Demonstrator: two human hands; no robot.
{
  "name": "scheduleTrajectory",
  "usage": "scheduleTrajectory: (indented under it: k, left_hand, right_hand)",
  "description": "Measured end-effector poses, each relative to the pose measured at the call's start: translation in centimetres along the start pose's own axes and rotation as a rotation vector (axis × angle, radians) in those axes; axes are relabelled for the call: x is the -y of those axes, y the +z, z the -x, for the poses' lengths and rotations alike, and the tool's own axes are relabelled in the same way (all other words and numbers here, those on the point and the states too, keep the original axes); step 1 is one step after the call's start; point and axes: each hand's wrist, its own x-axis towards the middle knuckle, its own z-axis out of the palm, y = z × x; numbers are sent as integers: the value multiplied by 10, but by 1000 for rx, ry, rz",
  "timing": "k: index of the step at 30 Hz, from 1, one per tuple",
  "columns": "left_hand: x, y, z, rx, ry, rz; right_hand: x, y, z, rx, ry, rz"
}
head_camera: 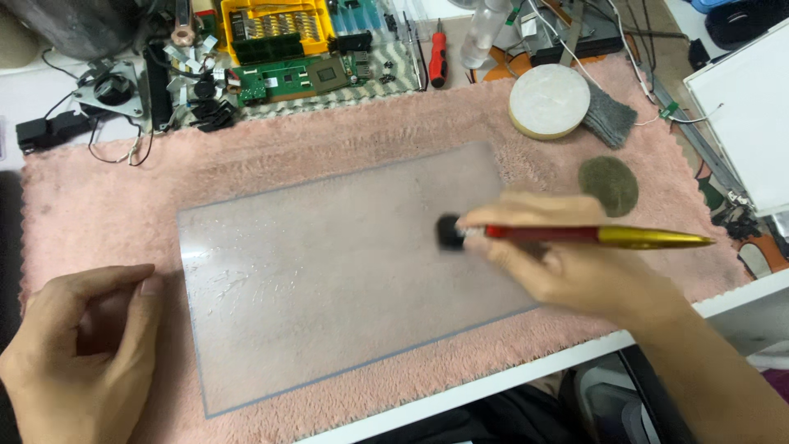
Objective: The person cleans a rectangular screen by first brushing it with a brush and then wiping it with a cloth. The person uses a brush to sweep the surface and a cloth to wipe it, working over a pink towel on a cluttered desk.
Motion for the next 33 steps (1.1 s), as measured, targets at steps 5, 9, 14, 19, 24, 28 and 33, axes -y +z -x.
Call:
scheduleTrajectory:
  k: [5, 9, 14, 19, 24, 28, 33]
  left_hand:
    - [0, 0, 1, 19, -37, -3]
    - [-2, 0, 2, 20, -98, 51]
    - [20, 5, 5, 9, 10, -7]
    - [23, 6, 7, 8, 2, -15]
    - [20, 8, 6, 5, 12, 12]
    - [11, 10, 11, 11, -148, 38]
    - [18, 8, 10, 29, -128, 29]
  right_hand:
    - [-12, -15, 15, 326, 14, 26]
    - [-33, -16, 18, 210, 110, 205]
    - [-15, -11, 20, 146, -29, 41]
    - [-27, -23, 32, 203, 99, 103]
    - [-23, -13, 30, -14, 48, 113]
    - [-21, -29, 40, 198, 35, 10]
    - [-37, -29, 52, 104, 18, 285]
